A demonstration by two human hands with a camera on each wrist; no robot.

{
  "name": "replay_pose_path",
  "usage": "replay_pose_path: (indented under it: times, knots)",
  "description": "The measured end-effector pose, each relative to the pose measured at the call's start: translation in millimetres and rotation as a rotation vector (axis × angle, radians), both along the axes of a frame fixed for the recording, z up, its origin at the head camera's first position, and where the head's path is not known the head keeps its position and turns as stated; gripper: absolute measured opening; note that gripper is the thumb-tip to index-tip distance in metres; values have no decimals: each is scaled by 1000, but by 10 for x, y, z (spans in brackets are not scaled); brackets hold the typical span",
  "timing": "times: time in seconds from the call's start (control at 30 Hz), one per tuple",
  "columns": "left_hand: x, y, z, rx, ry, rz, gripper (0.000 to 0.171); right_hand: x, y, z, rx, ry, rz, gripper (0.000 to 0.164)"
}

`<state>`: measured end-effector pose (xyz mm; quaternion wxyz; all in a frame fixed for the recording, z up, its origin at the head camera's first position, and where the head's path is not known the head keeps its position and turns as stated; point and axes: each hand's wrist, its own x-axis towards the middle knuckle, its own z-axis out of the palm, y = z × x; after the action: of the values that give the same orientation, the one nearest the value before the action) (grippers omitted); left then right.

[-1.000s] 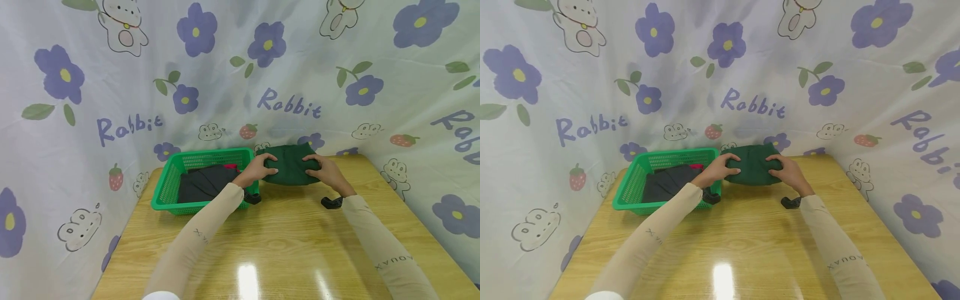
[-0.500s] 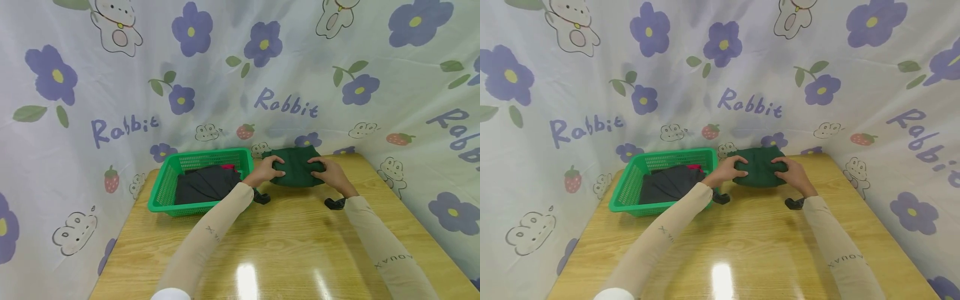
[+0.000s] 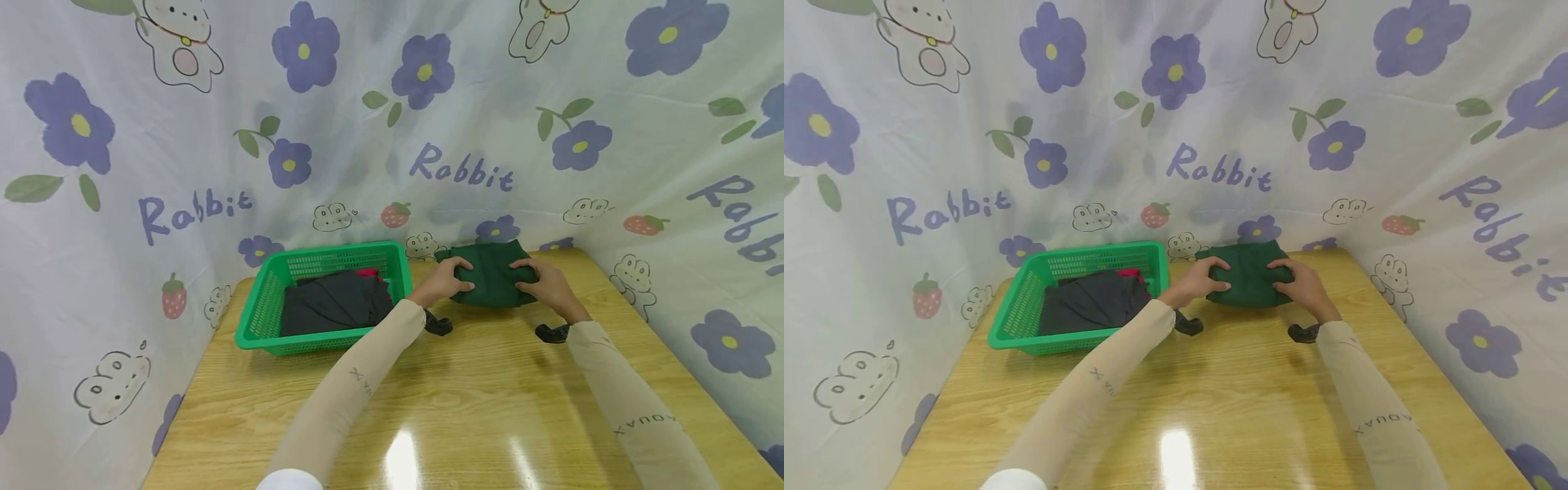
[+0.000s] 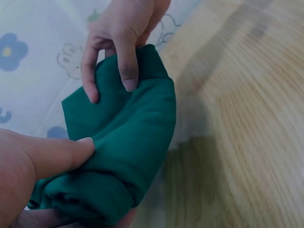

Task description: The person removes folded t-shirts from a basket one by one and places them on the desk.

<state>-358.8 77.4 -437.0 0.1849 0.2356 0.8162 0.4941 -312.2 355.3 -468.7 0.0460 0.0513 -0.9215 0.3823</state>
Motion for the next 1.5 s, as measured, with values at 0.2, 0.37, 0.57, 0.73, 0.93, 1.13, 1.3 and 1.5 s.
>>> replay_pose_path:
  times: [0.2,0.37,0.57,0.73,0.93,1.13,1.3,1.5]
  knots:
    - [12,134,-68,-16,28,12,40,21,106,-47,-1,-5,-17,43]
    - [15,242,-124,-36,49,29,38,35,193,-87,-10,-38,-32,43]
    - [42,331,-195,-5,41,23,38,63,280,-115,-20,-41,-40,44]
    - [68,414,-265,21,45,30,38,84,357,-140,-29,-54,-59,44]
    - [69,487,-332,21,61,38,37,65,457,-202,-39,-71,-73,45]
    - [17,520,-427,25,63,24,38,25,486,-268,-76,-93,-82,44]
    - [-2,548,-504,3,60,27,38,9,503,-328,-74,-99,-93,44]
    - [7,593,-538,32,29,43,39,-7,533,-368,-57,-99,-115,44]
